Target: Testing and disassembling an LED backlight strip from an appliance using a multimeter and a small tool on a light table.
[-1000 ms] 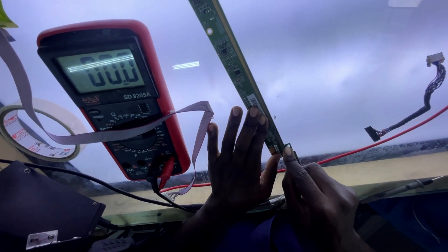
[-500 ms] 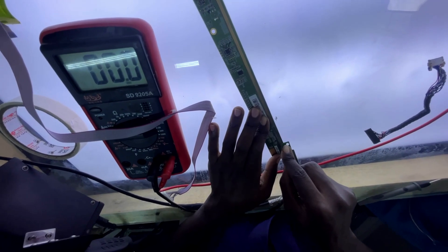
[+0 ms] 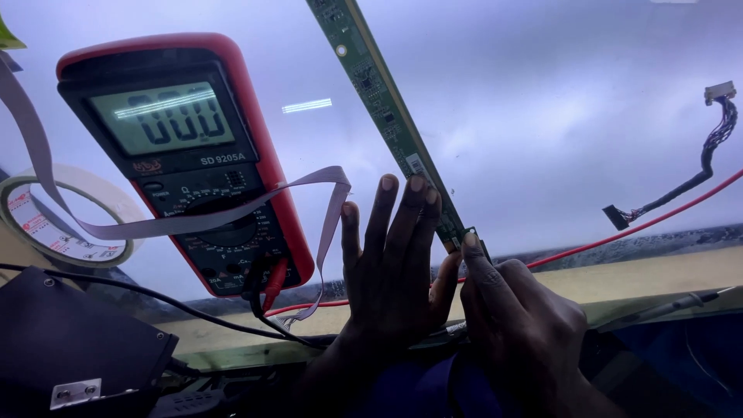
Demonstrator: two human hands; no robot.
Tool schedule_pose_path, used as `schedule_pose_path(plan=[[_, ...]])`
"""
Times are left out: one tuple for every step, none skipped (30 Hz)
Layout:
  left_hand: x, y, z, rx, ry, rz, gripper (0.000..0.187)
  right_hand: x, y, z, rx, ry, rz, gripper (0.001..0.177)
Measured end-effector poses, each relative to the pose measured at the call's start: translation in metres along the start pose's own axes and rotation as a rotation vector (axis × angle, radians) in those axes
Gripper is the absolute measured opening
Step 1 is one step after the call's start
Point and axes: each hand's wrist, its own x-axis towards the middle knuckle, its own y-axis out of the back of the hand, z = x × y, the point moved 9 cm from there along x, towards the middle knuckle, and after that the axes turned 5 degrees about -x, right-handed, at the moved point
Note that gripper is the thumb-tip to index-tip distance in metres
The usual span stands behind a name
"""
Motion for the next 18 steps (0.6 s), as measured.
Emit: schedule_pose_path(plan=[[0.002,0.0,0.0,0.007,-0.002,0.01,0.051,0.001,0.0,0.001,-0.002,0.011,0.01,0.023],[0.003,0.001,0.0,0.009,-0.008,0.012,0.051,0.001,0.001,0.0,-0.002,0.01,0.016,0.023],[0.003,0.002,0.001,0.017,-0.011,0.017,0.05,0.0,0.001,0.0,-0.011,0.003,0.009,0.021],[0.002,0.002,0.002,0.025,-0.013,0.021,0.049,-0.001,0.001,0.001,-0.019,-0.003,0.002,0.02],[0.001,0.0,0.002,0.027,-0.012,0.011,0.049,-0.001,0.001,0.003,-0.014,-0.011,-0.003,0.02],[0.0,-0.001,0.003,0.021,-0.007,0.006,0.05,-0.001,0.0,0.004,-0.009,-0.001,-0.018,0.024],[0.002,-0.002,0.002,0.019,-0.009,0.006,0.051,0.0,-0.001,0.005,-0.004,0.01,-0.023,0.027],[0.0,-0.001,0.004,0.024,-0.016,0.001,0.051,-0.002,0.001,0.005,0.0,0.003,-0.018,0.027],[0.001,-0.002,0.005,0.026,-0.009,0.003,0.052,-0.003,0.003,0.006,-0.019,-0.001,-0.007,0.026],[0.001,-0.003,0.006,0.027,-0.001,0.005,0.054,-0.004,0.005,0.007,-0.038,-0.004,0.003,0.024],[0.001,-0.004,0.007,0.03,0.0,-0.004,0.054,-0.004,0.005,0.01,-0.032,-0.01,0.0,0.024],[0.001,-0.005,0.008,0.025,0.006,-0.002,0.053,-0.004,0.004,0.011,-0.029,0.018,-0.027,0.028],[0.002,-0.005,0.009,0.02,0.003,0.0,0.053,-0.003,0.002,0.011,-0.026,0.04,-0.046,0.033],[0.001,-0.006,0.012,0.024,-0.007,-0.01,0.053,-0.006,0.004,0.013,-0.021,0.027,-0.042,0.033],[0.002,-0.006,0.012,0.034,-0.003,-0.007,0.055,-0.006,0.005,0.014,-0.033,0.033,-0.033,0.031],[0.003,-0.006,0.012,0.045,0.001,-0.004,0.057,-0.007,0.006,0.014,-0.045,0.039,-0.024,0.029],[0.003,-0.007,0.012,0.051,0.003,-0.005,0.057,-0.006,0.006,0.015,-0.04,0.041,-0.023,0.029],[0.003,-0.008,0.012,0.046,0.008,-0.008,0.057,-0.005,0.005,0.016,-0.037,0.04,-0.029,0.031]])
